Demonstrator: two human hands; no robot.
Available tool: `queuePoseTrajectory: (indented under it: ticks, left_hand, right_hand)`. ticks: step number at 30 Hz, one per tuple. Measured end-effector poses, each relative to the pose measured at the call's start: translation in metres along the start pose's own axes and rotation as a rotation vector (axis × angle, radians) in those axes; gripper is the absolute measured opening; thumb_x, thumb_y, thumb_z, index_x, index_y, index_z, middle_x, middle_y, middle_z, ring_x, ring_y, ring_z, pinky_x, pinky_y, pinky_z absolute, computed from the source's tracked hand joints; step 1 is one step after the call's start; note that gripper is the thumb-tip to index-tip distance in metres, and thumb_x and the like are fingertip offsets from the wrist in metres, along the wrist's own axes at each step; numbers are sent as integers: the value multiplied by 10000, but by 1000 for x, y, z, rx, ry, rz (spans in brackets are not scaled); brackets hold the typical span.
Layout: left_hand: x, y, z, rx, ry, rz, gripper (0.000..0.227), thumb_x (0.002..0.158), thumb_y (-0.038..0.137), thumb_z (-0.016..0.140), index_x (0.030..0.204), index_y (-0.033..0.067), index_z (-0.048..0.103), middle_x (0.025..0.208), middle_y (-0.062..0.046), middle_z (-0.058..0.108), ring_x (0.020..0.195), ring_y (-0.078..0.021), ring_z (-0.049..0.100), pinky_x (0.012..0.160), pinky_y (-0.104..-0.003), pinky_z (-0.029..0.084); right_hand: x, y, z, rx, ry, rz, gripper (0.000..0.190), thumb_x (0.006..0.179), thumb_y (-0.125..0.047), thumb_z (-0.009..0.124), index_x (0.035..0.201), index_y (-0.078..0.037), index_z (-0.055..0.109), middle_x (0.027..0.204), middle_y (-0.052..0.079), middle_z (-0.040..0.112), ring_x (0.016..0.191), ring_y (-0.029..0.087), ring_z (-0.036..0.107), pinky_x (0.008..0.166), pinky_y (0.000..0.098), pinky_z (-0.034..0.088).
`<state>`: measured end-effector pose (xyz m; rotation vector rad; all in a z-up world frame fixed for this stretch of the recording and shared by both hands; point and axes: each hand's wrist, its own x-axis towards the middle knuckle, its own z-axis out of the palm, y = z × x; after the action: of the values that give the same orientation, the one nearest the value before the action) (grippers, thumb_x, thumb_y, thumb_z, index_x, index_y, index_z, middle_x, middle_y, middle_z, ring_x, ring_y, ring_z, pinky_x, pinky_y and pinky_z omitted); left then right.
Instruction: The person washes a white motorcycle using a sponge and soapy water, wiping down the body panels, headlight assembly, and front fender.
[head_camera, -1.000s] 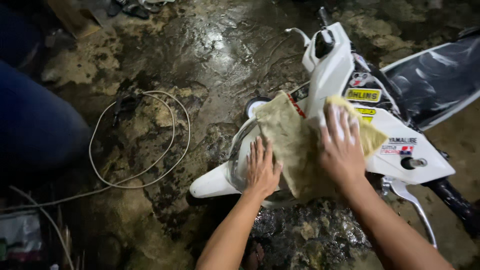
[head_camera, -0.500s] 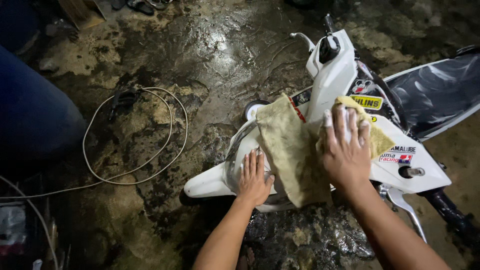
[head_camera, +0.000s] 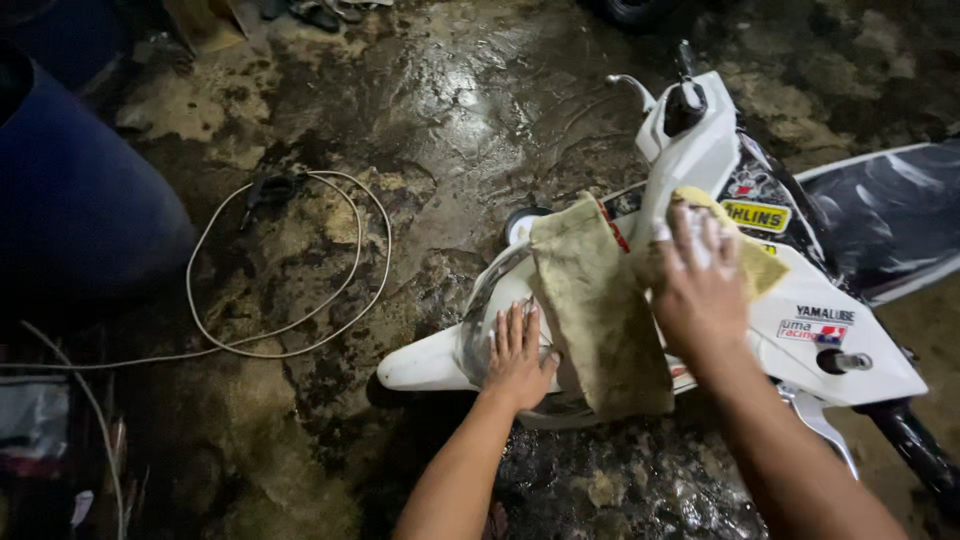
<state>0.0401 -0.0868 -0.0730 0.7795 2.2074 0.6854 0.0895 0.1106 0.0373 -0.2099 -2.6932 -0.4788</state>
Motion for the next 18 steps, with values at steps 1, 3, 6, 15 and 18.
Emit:
queuePoseTrajectory:
  ticks: [1,3,6,15,18]
  left_hand:
    - [7,-6,10,1,2,-3,692,902,402,301,1422,126,-62,1465,-138,-149,1338,-337,-153,1069,-507,12]
    - [22,-20,32,116,170,27,737,855,428,370,1406,113,-4,1470,-123,-85,1343,-341,-99,1061,-504,26]
    - [12,-15,24,115,102,-1,707,886,423,321,1403,103,-40,1465,-119,-134,1343,-325,-134,1074,-477,-5]
    - [0,-21,13,71,133,112,751,824,372,435,1408,73,70,1456,-205,-6,1335,-397,-27,1054,-543,103]
    - [-4,-26,8,67,113,133,725,841,338,439,1403,50,83,1460,-201,-7,1338,-388,-24,1059,-516,108]
  right_hand:
    - [5,10,4,3,2,-1,565,657,-154,490,1213,-74,548,1288,185,485,1148,384,483,945,475,346]
    - [14,30,15,74,-274,214,609,704,-174,468,1310,-171,414,1497,66,180,1338,349,175,1044,545,81]
    - [31,8,-6,166,-306,371,563,791,-167,317,1344,-59,337,1453,155,203,1339,337,96,1062,494,0]
    - [-13,-6,25,110,41,-100,736,601,-29,461,1332,-95,415,1389,169,381,1187,412,431,930,546,330]
    - [28,-2,19,-26,123,55,459,792,-124,533,1241,-51,596,1268,181,552,1145,398,502,925,506,349]
